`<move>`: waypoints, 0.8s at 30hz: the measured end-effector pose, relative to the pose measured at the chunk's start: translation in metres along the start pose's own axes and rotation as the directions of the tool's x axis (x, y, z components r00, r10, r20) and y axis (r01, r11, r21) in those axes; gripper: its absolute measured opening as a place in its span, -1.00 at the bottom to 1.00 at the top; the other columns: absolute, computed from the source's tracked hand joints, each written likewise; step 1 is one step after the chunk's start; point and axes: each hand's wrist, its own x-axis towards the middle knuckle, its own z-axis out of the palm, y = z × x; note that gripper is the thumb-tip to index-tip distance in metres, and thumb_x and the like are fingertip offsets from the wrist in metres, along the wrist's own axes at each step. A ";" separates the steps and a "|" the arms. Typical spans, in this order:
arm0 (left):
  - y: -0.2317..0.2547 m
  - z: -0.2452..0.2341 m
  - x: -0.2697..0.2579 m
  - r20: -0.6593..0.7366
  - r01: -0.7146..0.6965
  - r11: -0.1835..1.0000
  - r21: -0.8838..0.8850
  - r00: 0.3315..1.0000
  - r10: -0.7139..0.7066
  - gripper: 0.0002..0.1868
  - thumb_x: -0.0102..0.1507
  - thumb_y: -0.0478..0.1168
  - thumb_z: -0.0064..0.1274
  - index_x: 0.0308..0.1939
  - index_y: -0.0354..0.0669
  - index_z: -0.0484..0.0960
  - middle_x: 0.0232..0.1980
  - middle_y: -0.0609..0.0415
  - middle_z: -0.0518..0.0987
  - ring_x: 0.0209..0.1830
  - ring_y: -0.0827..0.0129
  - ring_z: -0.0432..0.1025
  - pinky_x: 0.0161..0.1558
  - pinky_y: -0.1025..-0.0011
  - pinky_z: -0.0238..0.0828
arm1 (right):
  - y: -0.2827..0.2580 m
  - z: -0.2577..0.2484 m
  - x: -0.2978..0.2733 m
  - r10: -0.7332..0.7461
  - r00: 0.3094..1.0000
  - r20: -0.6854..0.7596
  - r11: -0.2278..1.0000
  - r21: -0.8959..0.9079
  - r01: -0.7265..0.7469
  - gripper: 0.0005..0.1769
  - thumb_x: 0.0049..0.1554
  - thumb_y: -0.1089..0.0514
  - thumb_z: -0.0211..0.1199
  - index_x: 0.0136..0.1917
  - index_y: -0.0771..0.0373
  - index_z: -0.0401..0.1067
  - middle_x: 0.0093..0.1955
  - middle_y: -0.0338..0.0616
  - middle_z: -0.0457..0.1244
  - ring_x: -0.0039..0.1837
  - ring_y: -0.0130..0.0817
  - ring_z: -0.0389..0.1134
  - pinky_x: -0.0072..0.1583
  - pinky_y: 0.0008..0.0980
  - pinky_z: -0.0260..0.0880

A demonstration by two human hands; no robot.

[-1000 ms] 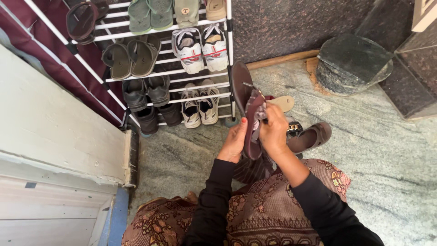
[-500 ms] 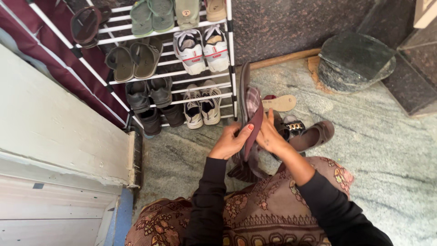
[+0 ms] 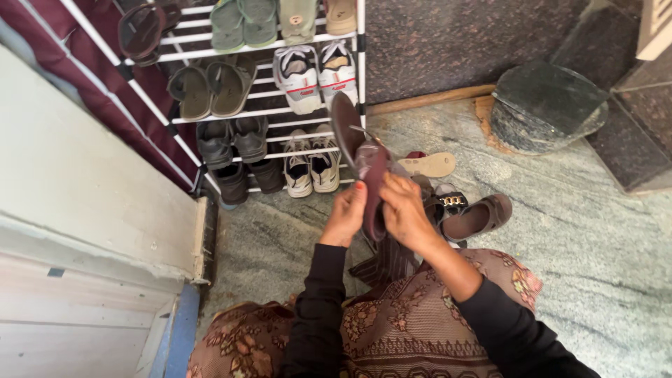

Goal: The person cleans various sandals and flip-flops with a cloth, wiping the tops and soles of multiple pairs taken from a rack and the floor.

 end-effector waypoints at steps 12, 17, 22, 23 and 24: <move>0.028 -0.015 0.011 -0.134 0.009 0.750 -0.662 0.982 -0.130 -0.11 0.30 0.38 -0.09 0.41 -0.29 0.31 0.21 -0.06 0.56 0.09 0.24 0.56 0.10 0.24 0.57 | -0.045 -0.025 -0.039 -0.072 0.969 0.235 0.989 0.139 0.040 -0.62 -0.03 0.38 0.21 0.10 0.29 0.46 0.16 0.11 0.25 0.23 -0.01 0.29 0.24 -0.15 0.36; 0.007 -0.038 0.013 0.027 0.066 0.768 -0.638 0.998 -0.063 -0.09 0.23 0.38 -0.01 0.42 -0.20 0.27 0.25 -0.08 0.53 0.24 0.16 0.50 0.17 0.16 0.57 | -0.044 -0.091 -0.002 0.356 0.922 0.154 0.934 -0.086 -0.346 -0.66 0.05 0.37 0.04 0.02 0.13 0.51 -0.07 -0.14 0.27 -0.08 -0.28 0.33 -0.06 -0.21 0.45; -0.048 -0.046 0.007 0.192 0.166 0.832 -0.530 0.979 -0.073 -0.24 0.41 0.24 0.00 0.41 -0.36 0.43 0.26 -0.16 0.51 0.16 0.18 0.40 0.09 0.36 0.39 | -0.047 -0.152 0.075 -0.219 0.916 -0.337 0.975 -0.118 0.189 -0.79 0.17 0.41 0.15 0.10 0.34 0.41 0.08 -0.02 0.22 0.19 -0.19 0.26 0.20 -0.24 0.32; -0.061 -0.045 0.006 0.203 0.173 0.831 -0.529 0.976 -0.074 -0.24 0.41 0.24 0.00 0.41 -0.36 0.43 0.26 -0.16 0.51 0.16 0.18 0.40 0.09 0.36 0.39 | -0.048 -0.154 0.085 -0.191 0.932 -0.308 0.981 -0.093 0.171 -0.72 0.18 0.40 0.15 0.18 0.32 0.43 0.12 -0.02 0.21 0.20 -0.17 0.26 0.20 -0.24 0.33; -0.074 -0.042 0.008 0.104 0.116 0.929 -0.351 0.991 -0.084 -0.29 0.42 0.19 0.05 0.39 -0.35 0.44 0.33 -0.07 0.49 0.26 0.32 0.38 0.21 0.46 0.31 | -0.049 -0.152 0.090 -0.164 0.947 -0.277 0.986 -0.066 0.152 -0.64 0.18 0.38 0.16 0.25 0.31 0.46 0.17 -0.01 0.20 0.22 -0.15 0.26 0.20 -0.25 0.34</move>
